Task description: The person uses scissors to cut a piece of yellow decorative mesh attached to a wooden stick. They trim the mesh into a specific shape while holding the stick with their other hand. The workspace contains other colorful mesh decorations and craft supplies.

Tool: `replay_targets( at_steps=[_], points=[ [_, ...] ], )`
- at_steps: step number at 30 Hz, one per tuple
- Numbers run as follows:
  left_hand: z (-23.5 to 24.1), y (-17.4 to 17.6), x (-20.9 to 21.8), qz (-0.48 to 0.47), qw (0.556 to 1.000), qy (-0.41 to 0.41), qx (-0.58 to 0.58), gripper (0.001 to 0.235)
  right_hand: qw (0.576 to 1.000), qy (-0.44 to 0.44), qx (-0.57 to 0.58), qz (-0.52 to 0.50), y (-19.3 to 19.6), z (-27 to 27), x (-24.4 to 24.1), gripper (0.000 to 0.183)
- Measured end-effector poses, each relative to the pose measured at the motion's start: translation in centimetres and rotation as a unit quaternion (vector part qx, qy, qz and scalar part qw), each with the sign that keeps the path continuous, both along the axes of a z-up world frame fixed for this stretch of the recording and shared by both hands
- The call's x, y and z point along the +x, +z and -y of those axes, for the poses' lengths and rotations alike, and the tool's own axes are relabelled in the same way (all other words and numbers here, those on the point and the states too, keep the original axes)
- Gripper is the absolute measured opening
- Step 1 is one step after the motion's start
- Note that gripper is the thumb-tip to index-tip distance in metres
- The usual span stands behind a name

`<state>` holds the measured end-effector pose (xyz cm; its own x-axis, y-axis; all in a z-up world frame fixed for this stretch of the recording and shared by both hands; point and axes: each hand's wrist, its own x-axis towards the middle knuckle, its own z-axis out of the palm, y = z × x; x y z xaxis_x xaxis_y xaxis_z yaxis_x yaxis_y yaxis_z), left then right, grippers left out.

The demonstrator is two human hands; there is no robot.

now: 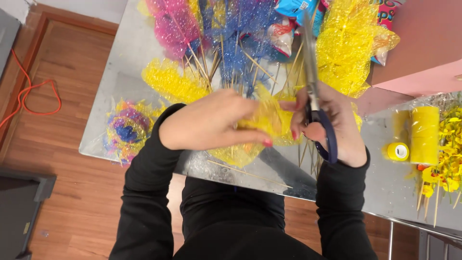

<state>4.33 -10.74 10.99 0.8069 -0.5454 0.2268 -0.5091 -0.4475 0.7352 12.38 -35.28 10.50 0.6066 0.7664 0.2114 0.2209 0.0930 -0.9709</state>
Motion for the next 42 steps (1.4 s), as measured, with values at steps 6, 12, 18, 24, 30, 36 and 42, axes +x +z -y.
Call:
replay_targets(
  at_steps=[6,12,18,24,30,36,42],
  points=[
    [-0.2,0.5,1.3,0.07,0.995,-0.072,0.006,0.062,0.962,-0.191,-0.19,-0.037,-0.4,0.4,-0.1,0.093],
    [-1.0,1.2,2.6,0.03,0.995,-0.084,0.052,0.057,0.992,-0.015,0.049,-0.118,-1.9,1.1,2.6,0.052],
    [-1.8,0.8,2.9,-0.008,0.996,-0.076,0.043,0.046,0.988,-0.105,0.084,-0.076,-1.3,-0.4,2.4,0.044],
    [-4.2,1.8,2.3,-0.043,0.996,0.001,0.077,0.027,0.975,-0.208,0.074,-0.035,-1.8,0.7,2.8,0.045],
    [-5.6,1.1,2.1,-0.057,0.991,0.053,0.111,0.024,0.973,-0.212,0.048,0.08,-1.2,1.6,2.9,0.046],
    [-5.3,0.8,2.2,-0.056,0.992,0.051,0.1,0.029,0.964,-0.24,0.03,0.115,-1.5,2.2,3.2,0.05],
    [-5.1,1.0,2.1,-0.075,0.99,0.091,0.075,0.034,0.958,-0.248,0.025,0.139,-1.7,2.6,3.6,0.046]
  ],
)
